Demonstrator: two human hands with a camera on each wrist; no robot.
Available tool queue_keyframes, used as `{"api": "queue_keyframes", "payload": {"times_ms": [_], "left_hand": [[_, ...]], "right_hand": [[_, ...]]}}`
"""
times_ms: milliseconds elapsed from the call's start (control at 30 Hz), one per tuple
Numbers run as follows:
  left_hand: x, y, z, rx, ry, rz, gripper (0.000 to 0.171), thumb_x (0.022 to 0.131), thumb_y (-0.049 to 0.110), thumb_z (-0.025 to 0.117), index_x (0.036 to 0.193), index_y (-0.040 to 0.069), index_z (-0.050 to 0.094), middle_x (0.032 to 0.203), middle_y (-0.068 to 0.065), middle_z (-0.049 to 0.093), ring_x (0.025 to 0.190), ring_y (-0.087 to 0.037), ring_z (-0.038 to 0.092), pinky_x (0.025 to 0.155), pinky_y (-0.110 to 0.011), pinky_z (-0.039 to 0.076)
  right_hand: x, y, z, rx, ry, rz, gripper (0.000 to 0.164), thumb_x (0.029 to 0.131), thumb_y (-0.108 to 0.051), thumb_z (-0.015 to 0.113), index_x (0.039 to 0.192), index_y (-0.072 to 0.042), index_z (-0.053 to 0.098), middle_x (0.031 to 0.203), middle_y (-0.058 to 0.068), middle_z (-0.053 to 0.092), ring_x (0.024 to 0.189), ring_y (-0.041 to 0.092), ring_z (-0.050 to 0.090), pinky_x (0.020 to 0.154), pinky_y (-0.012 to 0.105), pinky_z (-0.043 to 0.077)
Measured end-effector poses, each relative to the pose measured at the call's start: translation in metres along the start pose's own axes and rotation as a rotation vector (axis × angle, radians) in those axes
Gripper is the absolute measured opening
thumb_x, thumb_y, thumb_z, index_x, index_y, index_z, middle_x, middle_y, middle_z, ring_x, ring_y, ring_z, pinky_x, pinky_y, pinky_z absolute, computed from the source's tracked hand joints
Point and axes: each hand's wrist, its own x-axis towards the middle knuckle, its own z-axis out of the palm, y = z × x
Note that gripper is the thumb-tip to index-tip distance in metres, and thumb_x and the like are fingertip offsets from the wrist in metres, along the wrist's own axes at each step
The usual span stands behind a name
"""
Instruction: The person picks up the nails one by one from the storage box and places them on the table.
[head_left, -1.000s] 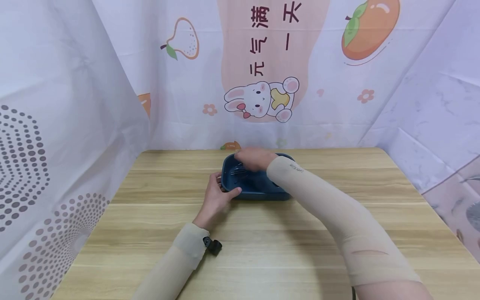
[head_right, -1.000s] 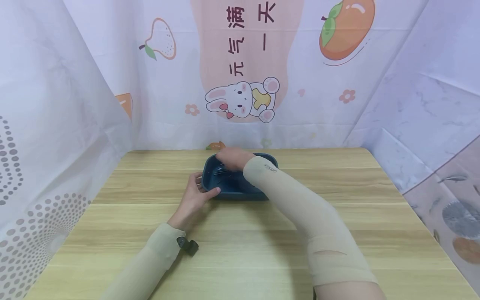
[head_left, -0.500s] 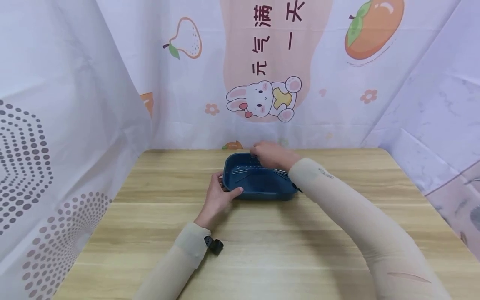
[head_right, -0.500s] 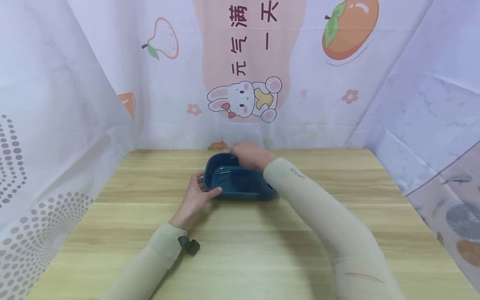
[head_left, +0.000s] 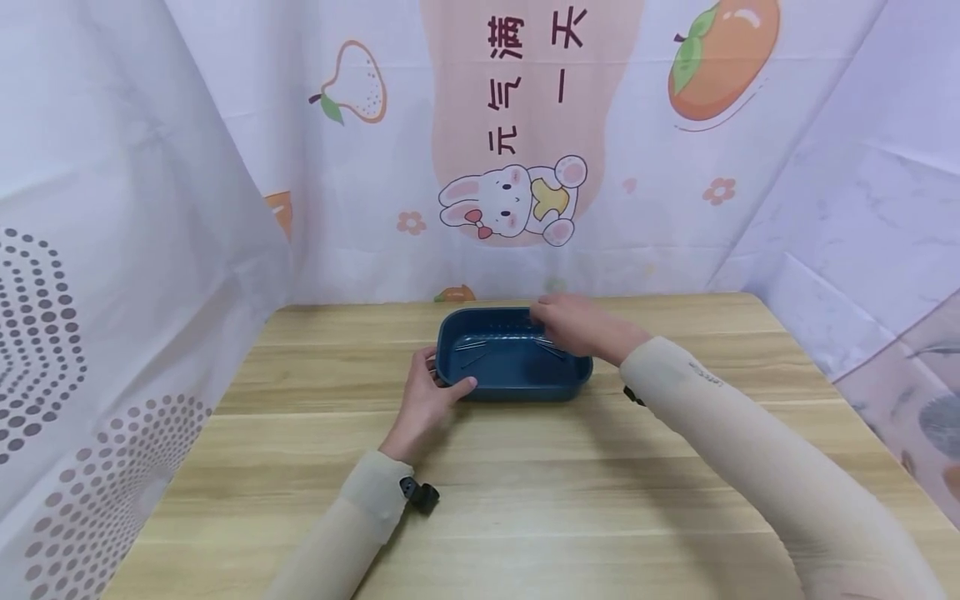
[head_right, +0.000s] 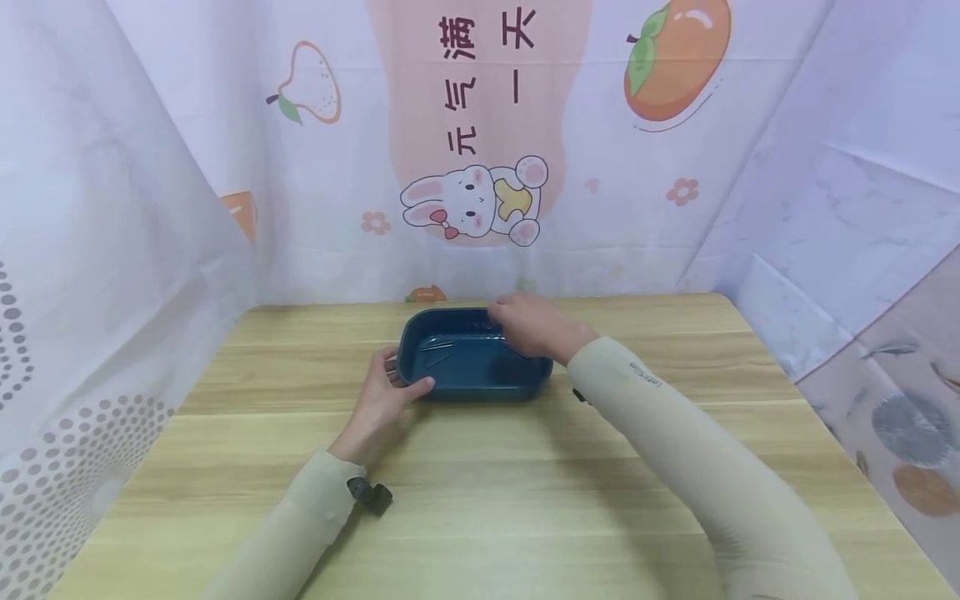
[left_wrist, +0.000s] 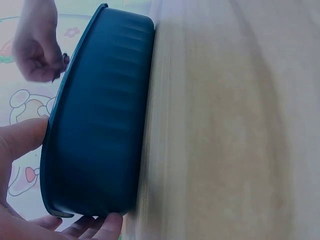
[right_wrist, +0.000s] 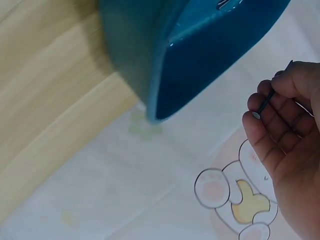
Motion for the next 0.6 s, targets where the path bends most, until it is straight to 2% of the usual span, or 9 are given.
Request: {"api": "queue_keyframes", "payload": {"times_ms": [433, 600], "left_hand": [[-0.002, -0.002, -0.004, -0.011, -0.001, -0.012, 0.081, 0.080, 0.027, 0.078, 0.141, 0.010, 0.028, 0.138, -0.016, 0.042, 0.124, -0.032, 0.045, 0.102, -0.047, 0.040], [-0.001, -0.001, -0.001, -0.002, -0.005, 0.009, 0.082, 0.079, 0.027, 0.079, 0.141, 0.009, 0.029, 0.137, -0.019, 0.043, 0.121, -0.033, 0.048, 0.101, -0.047, 0.042]], "right_hand": [[-0.036, 0.027, 0.003, -0.017, 0.081, 0.000, 0.007, 0.087, -0.002, 0.061, 0.091, -0.007, 0.063, 0.087, 0.004, 0.061, 0.076, 0.020, 0.056, 0.072, 0.037, 0.052], [-0.052, 0.041, 0.012, -0.018, 0.087, 0.029, 0.009, 0.086, -0.002, 0.062, 0.093, -0.007, 0.064, 0.090, 0.003, 0.062, 0.080, 0.020, 0.059, 0.074, 0.037, 0.053]]}}
